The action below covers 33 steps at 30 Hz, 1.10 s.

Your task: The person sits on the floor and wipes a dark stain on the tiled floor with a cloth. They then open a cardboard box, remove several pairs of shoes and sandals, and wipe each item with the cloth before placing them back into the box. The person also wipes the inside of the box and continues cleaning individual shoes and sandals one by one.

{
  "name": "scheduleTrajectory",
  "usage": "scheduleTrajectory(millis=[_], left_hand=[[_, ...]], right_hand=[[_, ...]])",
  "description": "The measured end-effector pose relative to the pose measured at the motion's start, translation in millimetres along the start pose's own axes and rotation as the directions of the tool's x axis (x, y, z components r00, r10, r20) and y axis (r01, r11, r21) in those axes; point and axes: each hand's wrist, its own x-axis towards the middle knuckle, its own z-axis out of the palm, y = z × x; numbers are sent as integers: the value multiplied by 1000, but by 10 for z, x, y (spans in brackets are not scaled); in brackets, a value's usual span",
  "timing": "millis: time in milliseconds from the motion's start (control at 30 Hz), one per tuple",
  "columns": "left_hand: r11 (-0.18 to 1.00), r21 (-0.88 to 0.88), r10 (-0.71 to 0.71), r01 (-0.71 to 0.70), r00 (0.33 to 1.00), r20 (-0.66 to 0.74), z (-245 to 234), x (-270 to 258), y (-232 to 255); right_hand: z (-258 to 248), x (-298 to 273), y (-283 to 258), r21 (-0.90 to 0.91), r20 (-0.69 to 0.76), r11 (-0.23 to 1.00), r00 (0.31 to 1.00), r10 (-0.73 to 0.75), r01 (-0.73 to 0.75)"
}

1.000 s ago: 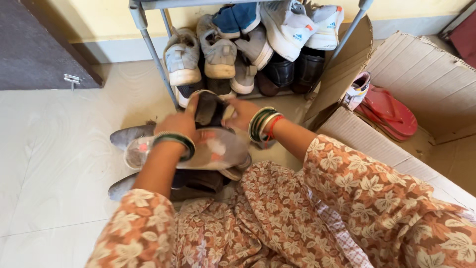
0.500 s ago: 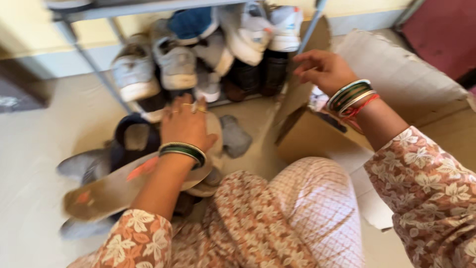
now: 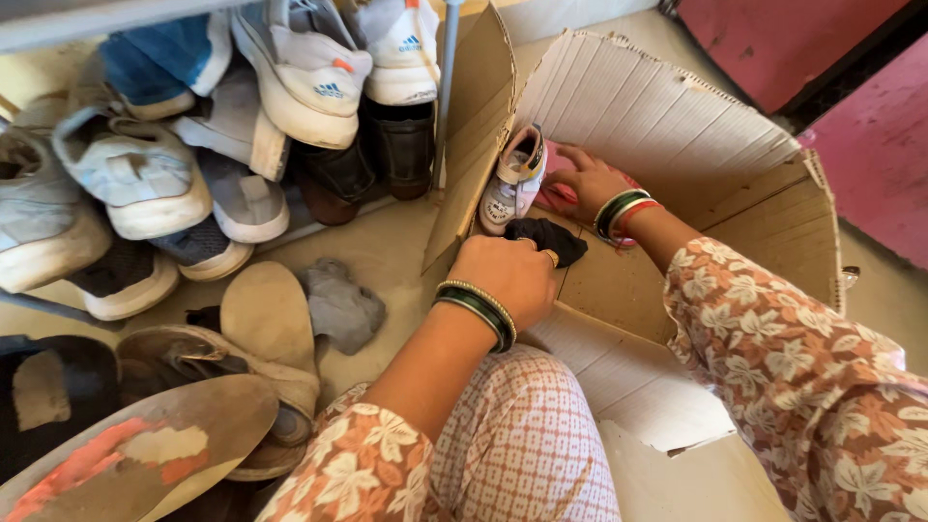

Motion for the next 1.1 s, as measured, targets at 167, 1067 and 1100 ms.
scheduleTrajectory(millis=[167, 1067, 1100], left_hand=[[998, 28, -62, 58, 986, 158, -19, 161, -42], [905, -13, -425, 425, 905, -2, 17, 514, -91], [901, -21, -433, 432, 902, -7, 4, 504, -96]], right_hand=[[147, 188, -79, -386, 17, 912, 990, -142, 137], [-49, -292, 548, -112, 0, 990, 997, 84, -83], [78, -291, 570, -107, -36, 992, 997, 63, -66]])
